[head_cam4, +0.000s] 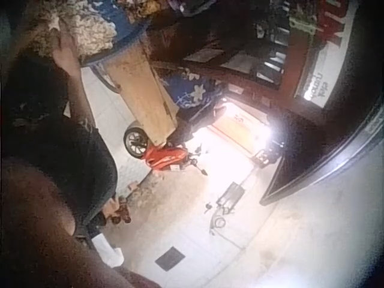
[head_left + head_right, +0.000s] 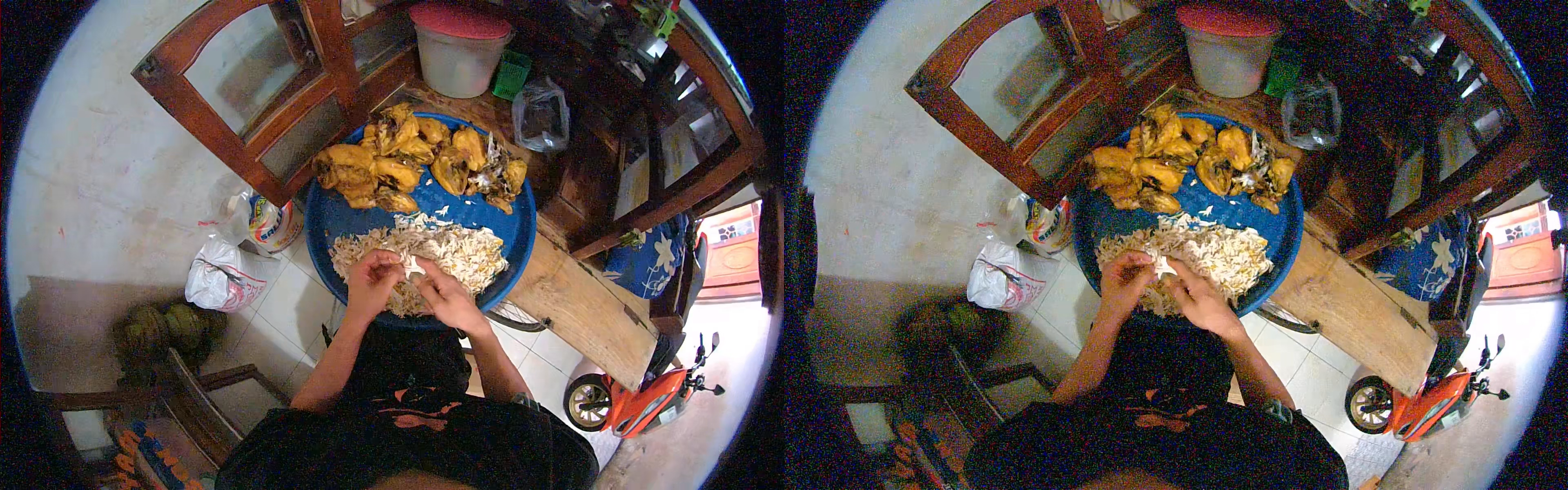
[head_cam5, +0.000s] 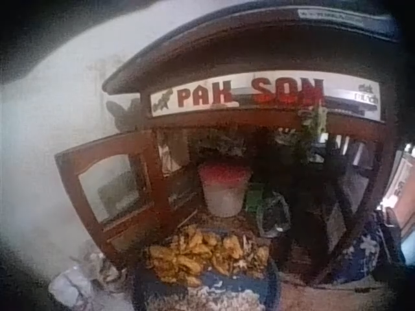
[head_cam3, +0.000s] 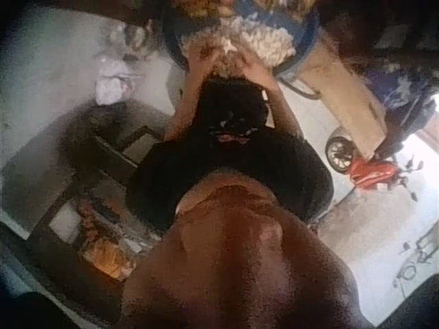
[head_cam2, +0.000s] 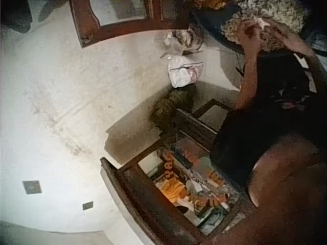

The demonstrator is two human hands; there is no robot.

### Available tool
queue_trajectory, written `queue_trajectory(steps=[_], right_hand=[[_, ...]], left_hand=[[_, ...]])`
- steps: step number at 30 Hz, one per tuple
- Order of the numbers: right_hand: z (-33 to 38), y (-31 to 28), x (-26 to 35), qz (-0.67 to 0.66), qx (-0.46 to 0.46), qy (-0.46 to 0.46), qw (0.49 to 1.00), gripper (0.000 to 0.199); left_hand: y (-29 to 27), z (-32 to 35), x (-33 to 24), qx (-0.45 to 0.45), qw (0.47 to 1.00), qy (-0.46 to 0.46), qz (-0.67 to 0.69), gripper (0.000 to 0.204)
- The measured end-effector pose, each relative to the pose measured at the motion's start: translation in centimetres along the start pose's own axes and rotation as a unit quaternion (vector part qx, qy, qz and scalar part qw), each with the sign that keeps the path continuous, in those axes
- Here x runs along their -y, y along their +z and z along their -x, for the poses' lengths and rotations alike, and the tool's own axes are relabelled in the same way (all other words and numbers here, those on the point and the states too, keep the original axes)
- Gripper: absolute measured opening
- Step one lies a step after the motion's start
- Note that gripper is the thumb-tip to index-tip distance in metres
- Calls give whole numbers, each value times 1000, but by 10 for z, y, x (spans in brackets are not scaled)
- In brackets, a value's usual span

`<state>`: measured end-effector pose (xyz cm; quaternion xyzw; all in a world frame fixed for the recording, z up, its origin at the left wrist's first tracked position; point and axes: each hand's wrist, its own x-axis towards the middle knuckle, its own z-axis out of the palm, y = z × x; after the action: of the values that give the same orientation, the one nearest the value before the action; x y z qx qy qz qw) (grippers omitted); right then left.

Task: Shredding cooked chicken by hand into a tray for food preparation.

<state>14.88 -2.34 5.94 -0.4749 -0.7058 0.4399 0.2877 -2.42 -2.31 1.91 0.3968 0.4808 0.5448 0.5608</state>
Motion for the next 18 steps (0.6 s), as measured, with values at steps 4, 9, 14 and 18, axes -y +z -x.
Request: queue_trajectory(steps=[4, 9, 14, 18], right_hand=[[-1, -2, -9, -39, -9, 22, 999, 32], [-2, -10, 5, -24, -34, 109, 993, 33], [-3, -11, -1, -48, -80, 119, 988, 34], [-10, -22, 7, -46, -126, 161, 978, 36]], left_hand=[[6, 1, -3, -16, 1000, -5, 17, 18], [3, 2, -3, -22, 999, -14, 21, 14], [2, 2, -7, -15, 999, 0, 52, 10], [-3, 3, -8, -31, 996, 40, 69, 11]])
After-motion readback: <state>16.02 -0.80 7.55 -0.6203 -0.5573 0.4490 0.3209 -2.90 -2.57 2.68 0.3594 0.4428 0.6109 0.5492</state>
